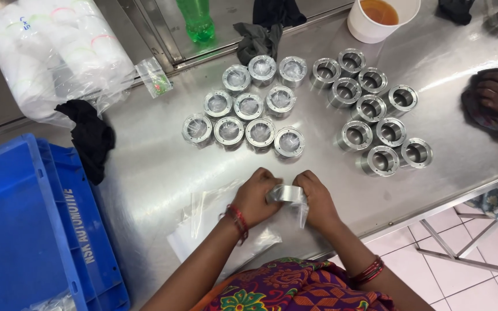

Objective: Cleaning circular metal rings with a cloth and packing them into plastic bags and crates.

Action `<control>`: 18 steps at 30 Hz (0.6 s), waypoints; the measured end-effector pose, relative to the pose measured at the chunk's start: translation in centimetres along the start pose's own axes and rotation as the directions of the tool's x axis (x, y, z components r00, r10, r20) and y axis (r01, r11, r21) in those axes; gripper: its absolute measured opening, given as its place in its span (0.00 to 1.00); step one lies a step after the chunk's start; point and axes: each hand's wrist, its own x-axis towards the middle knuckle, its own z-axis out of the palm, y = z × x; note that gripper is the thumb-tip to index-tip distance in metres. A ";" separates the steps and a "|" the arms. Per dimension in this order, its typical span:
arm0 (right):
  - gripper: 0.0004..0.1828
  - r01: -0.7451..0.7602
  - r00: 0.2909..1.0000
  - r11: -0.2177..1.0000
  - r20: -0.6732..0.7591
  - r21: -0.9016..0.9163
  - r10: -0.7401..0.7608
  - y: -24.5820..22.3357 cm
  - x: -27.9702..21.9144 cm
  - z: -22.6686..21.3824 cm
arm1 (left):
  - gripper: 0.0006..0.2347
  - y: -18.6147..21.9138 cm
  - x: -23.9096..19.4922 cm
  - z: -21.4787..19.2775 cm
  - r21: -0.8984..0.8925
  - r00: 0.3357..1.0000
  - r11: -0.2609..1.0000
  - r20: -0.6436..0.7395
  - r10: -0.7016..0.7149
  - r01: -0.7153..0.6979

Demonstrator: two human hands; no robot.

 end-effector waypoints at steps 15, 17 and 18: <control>0.23 -0.265 0.963 0.890 -0.146 -0.372 0.226 -1.3 -0.9 -1.7 | 0.07 3.1 -3.4 -3.5 0.152 0.946 0.934 -0.015 -0.324 0.323; 0.22 -0.165 0.986 0.917 -0.049 -0.363 0.158 -3.8 -0.3 -1.8 | 0.05 2.8 -5.4 -2.6 0.206 0.948 0.934 0.067 -0.311 0.292; 0.22 -0.064 0.995 0.936 0.048 -0.345 0.085 -5.1 0.0 -2.0 | 0.05 2.7 -6.3 -2.0 0.256 0.943 0.932 0.148 -0.298 0.255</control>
